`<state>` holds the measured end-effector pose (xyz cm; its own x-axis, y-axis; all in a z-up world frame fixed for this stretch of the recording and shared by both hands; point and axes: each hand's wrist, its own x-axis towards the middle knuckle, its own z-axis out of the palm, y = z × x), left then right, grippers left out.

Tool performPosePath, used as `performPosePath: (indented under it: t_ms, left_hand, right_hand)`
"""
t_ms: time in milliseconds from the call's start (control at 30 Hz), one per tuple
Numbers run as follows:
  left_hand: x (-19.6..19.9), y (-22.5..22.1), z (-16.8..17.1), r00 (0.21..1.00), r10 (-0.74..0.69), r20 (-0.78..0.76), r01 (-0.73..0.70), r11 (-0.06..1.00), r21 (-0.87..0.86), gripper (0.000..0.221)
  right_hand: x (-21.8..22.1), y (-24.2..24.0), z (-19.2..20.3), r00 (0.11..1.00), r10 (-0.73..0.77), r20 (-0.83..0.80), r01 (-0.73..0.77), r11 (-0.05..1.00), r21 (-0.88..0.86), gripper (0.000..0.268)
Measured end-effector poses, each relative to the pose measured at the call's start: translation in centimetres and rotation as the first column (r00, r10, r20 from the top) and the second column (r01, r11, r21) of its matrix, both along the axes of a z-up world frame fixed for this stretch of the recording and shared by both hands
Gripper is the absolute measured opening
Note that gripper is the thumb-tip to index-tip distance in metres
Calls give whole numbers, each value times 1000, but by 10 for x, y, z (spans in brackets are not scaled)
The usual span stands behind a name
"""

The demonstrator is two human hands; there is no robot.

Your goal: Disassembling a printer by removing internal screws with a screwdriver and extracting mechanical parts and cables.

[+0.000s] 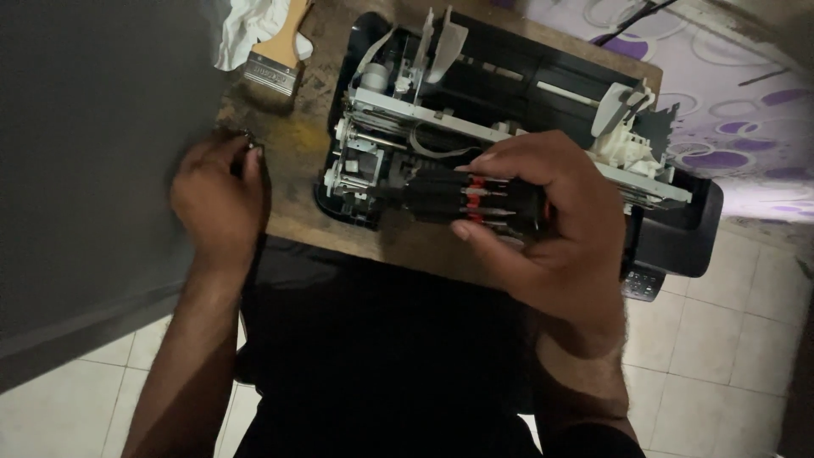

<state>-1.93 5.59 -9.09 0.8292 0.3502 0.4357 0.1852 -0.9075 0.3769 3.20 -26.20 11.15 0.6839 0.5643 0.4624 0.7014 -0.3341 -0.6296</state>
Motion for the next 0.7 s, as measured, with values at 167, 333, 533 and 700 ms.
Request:
performPosePath:
  t_ms: [167,333,533,700]
  left_hand:
    - [-1,-1,1,999,-11,41,12,1000,-27,25]
    - [-7,-22,41,960,-163,226,202,966,-161,15]
    - [-2,-106,161,814,-512,273,570,613,-548,49]
    - [41,-147,172,558,-750,354,815,416,-403,54]
  right_hand:
    - [-3,-7,-1,999,-29,33,30,999,-17,40]
    - [-3,-22,-9,998,-52,45,51,998,33,47]
    - [-6,-16,5,995,-88,-45,91,993,74,60]
    - [2,-18,24,978,-157,138,142,983,113,55]
